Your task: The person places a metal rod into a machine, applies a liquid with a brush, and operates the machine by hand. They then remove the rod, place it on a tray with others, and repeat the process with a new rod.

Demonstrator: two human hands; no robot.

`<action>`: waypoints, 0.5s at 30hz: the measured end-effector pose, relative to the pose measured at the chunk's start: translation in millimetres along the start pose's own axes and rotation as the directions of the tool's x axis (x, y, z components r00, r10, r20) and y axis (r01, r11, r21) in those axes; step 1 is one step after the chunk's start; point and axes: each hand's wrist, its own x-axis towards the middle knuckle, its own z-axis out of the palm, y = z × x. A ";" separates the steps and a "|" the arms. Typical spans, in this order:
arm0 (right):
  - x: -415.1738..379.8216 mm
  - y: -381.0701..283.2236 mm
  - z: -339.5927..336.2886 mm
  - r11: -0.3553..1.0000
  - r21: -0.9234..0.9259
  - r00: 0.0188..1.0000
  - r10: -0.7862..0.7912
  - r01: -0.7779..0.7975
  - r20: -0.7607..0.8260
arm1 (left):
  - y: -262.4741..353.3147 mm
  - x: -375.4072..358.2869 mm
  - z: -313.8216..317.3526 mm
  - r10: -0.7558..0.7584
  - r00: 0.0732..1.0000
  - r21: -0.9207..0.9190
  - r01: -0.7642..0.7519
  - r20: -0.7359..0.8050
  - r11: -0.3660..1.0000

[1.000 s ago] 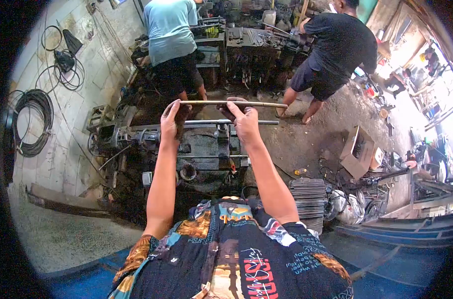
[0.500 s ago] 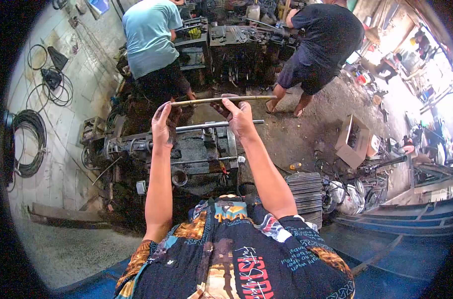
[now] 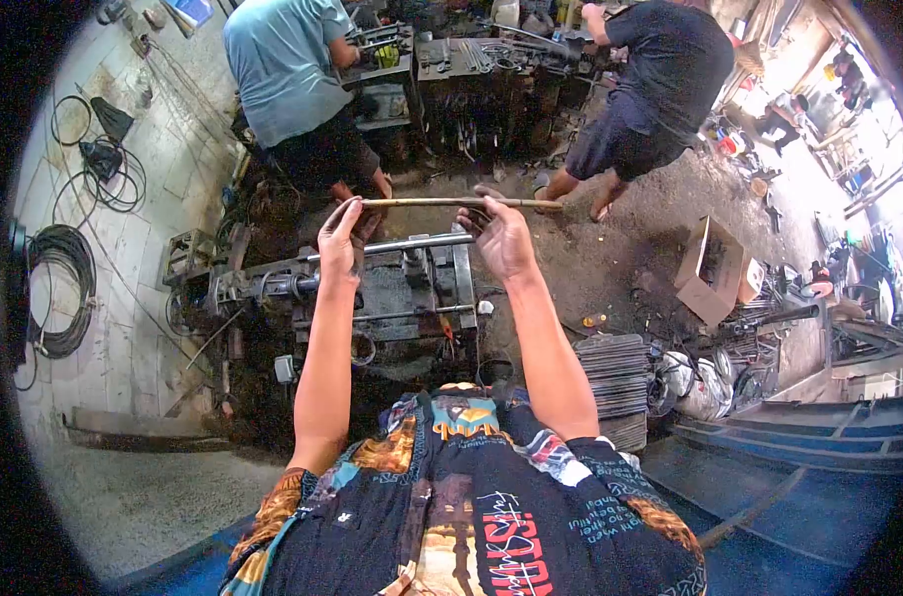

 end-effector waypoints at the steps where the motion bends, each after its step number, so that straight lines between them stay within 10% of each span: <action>1: -2.7 1.9 -7.6 0.998 0.036 0.999 0.043 -0.042 -0.032 | -0.7 -2.1 -1.4 -0.006 1.000 -0.011 0.006 -0.003 1.000; 12: -15.4 9.9 -14.3 0.989 -0.056 0.974 0.121 -0.134 -0.193 | -4.4 -9.1 2.5 -0.037 0.997 0.129 0.045 -0.064 0.991; 14: -18.4 -0.6 -12.5 0.686 -0.592 0.905 0.299 -0.424 -0.301 | -3.3 -8.1 2.4 -0.015 0.998 0.175 0.024 -0.054 0.984; 15: -24.7 2.9 -12.1 0.496 -0.842 0.977 0.126 -0.212 -0.172 | -1.5 -7.0 3.3 -0.011 0.998 0.176 0.020 -0.055 0.984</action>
